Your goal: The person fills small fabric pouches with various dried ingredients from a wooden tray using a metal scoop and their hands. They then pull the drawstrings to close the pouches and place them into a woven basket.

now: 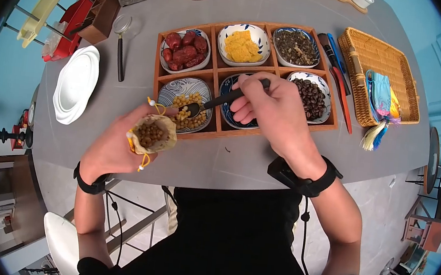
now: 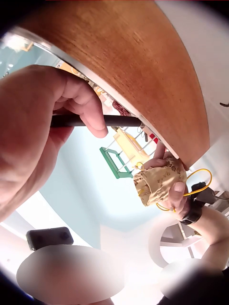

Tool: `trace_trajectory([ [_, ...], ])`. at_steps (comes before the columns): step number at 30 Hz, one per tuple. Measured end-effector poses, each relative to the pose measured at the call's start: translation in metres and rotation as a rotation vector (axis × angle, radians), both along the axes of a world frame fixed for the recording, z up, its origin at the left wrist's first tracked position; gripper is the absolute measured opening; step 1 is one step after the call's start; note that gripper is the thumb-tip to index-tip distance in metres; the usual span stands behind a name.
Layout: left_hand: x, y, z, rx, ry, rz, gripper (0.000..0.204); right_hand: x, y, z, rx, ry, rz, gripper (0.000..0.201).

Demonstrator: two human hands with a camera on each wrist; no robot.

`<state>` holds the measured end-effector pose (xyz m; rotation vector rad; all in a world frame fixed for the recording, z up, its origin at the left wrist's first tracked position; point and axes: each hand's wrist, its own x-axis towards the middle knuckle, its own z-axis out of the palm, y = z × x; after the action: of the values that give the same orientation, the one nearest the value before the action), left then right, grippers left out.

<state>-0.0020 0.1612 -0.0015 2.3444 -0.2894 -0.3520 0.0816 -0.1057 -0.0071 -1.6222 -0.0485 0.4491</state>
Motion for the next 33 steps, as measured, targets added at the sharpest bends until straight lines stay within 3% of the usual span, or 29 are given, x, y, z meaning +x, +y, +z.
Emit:
trace_trajectory([
  [4, 0.001, 0.007, -0.002, -0.276, 0.107, 0.026, 0.049, -0.003, -0.006, -0.004, 0.099, 0.038, -0.055, 0.026],
  [8, -0.001, 0.009, -0.006, -0.366, 0.124, 0.047, 0.050, -0.004, -0.013, -0.006, 0.160, 0.036, -0.098, 0.029],
  [10, -0.001, 0.009, -0.006, -0.513, 0.105, 0.122, 0.059, -0.003, -0.017, -0.002, 0.165, 0.020, -0.114, 0.028],
  [13, -0.002, 0.010, -0.001, -0.350, 0.068, 0.125, 0.059, -0.002, -0.025, 0.010, 0.188, -0.033, -0.151, 0.027],
  [19, -0.003, 0.005, -0.004, -0.288, 0.022, 0.190, 0.056, -0.006, -0.026, 0.053, 0.216, -0.186, -0.064, 0.026],
  [21, -0.002, 0.001, 0.006, -0.233, 0.015, 0.183, 0.055, -0.018, -0.011, 0.068, 0.082, -0.266, -0.038, 0.029],
  [23, 0.000, 0.000, 0.009, -0.180, 0.012, 0.165, 0.055, -0.025, -0.001, 0.073, 0.027, -0.339, 0.060, 0.026],
  [25, 0.002, 0.001, 0.006, -0.202, 0.047, 0.140, 0.055, -0.024, 0.002, 0.071, -0.093, -0.775, 0.353, 0.025],
  [27, 0.001, 0.001, 0.006, -0.232, 0.075, 0.161, 0.055, -0.026, -0.010, 0.077, -0.090, -0.721, 0.397, 0.021],
  [29, -0.003, 0.006, 0.004, -0.261, 0.103, 0.197, 0.055, -0.026, -0.020, 0.077, 0.088, -0.596, 0.237, 0.018],
  [31, -0.006, 0.011, 0.001, -0.170, -0.033, 0.109, 0.055, -0.022, -0.021, 0.078, 0.073, -0.489, 0.133, 0.016],
  [33, -0.005, 0.009, 0.005, -0.148, 0.002, 0.078, 0.054, -0.007, -0.018, 0.072, -0.235, -0.585, 0.271, 0.015],
])
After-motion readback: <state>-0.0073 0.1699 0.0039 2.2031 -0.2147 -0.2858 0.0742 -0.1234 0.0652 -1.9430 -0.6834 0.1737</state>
